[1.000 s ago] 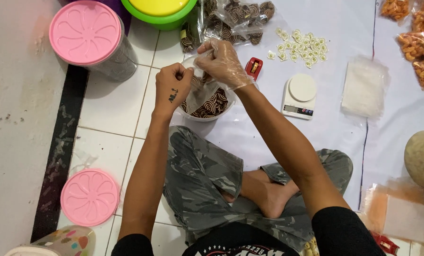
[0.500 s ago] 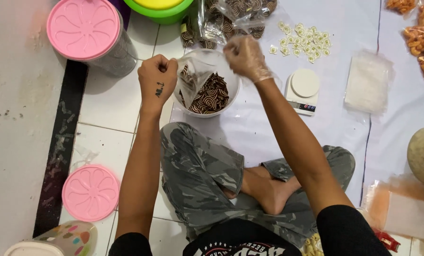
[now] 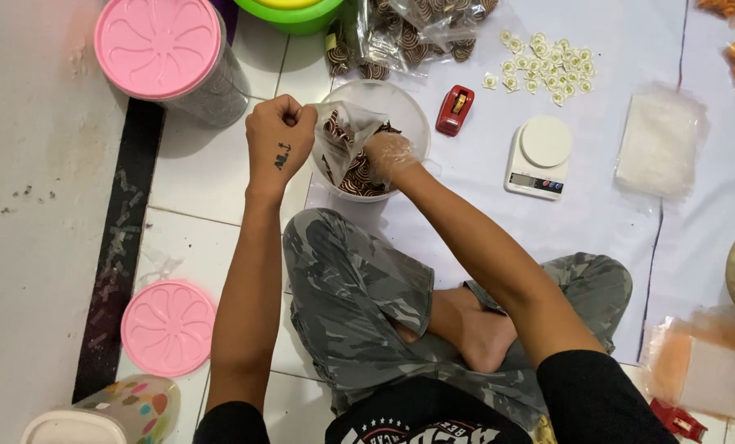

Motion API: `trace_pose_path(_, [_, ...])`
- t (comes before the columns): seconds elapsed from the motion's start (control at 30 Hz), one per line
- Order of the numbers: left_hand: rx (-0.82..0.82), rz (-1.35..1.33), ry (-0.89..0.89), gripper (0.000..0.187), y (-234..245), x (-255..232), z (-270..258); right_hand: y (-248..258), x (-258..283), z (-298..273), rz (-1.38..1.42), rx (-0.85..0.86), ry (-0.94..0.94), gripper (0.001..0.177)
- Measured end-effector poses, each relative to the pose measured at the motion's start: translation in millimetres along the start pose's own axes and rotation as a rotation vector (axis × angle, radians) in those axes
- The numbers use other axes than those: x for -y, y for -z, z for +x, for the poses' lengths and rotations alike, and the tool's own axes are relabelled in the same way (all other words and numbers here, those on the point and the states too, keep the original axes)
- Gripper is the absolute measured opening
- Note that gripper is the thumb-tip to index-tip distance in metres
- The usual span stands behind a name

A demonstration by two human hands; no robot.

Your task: The person is portioning cookies from a large bowl into small plastic bags and weighing each bag on a digital scale for packaging.

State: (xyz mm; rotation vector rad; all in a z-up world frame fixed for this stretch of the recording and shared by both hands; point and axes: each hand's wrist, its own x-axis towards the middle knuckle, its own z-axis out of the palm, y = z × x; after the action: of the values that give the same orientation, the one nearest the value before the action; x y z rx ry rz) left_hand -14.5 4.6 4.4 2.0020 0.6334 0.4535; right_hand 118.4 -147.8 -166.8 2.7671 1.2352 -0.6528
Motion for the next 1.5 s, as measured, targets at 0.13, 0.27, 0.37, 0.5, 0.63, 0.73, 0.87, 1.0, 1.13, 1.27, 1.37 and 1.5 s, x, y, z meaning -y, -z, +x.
trace_pose_path(0.13, [0.013, -0.022, -0.024, 0.024, -6, 6, 1, 117, 22, -71, 0.164, -0.045, -0.370, 0.013])
trace_pose_path(0.27, [0.027, 0.006, 0.006, 0.029, -6, -12, -2, 145, -44, -89, 0.630, -0.320, 0.038, 0.010])
trace_pose_path(0.37, [0.048, 0.039, 0.041, 0.037, -8, -25, -7, 197, -29, -131, 0.906, -0.304, 0.083, 0.013])
trace_pose_path(0.5, [0.055, 0.061, 0.064, 0.037, -12, -34, -9, 205, -5, -131, 0.826, -0.260, 0.318, 0.018])
trace_pose_path(0.63, [0.038, 0.084, 0.041, 0.035, -13, -39, -10, 192, 13, -115, 0.534, -0.292, 0.331, 0.028])
trace_pose_path(0.73, [0.042, 0.048, -0.008, 0.038, -11, -48, -19, 183, 0, -117, 0.499, -0.664, 0.415, 0.013])
trace_pose_path(0.87, [0.136, -0.062, -0.180, 0.034, -11, -81, -36, 176, -27, -109, 0.465, -0.473, 0.180, 0.040])
trace_pose_path(1.0, [0.175, -0.204, -0.405, 0.032, -19, -112, -50, 213, -33, -156, 0.780, -0.250, 0.249, 0.016])
trace_pose_path(1.13, [-0.209, -0.487, -0.439, 0.039, -53, -106, -71, 239, -95, -203, 1.075, -0.202, 0.436, 0.026])
trace_pose_path(1.27, [-0.098, -0.528, -0.340, 0.037, -106, -74, -106, 256, -144, -244, 0.716, -0.228, 0.130, 0.020])
trace_pose_path(1.37, [0.061, -0.493, -0.276, 0.037, -135, -59, -129, 238, -185, -254, 0.580, -0.229, -0.103, 0.017])
trace_pose_path(1.5, [0.250, -0.336, -0.168, 0.037, -147, -51, -146, 179, -251, -235, 0.337, -0.354, -0.170, 0.015])
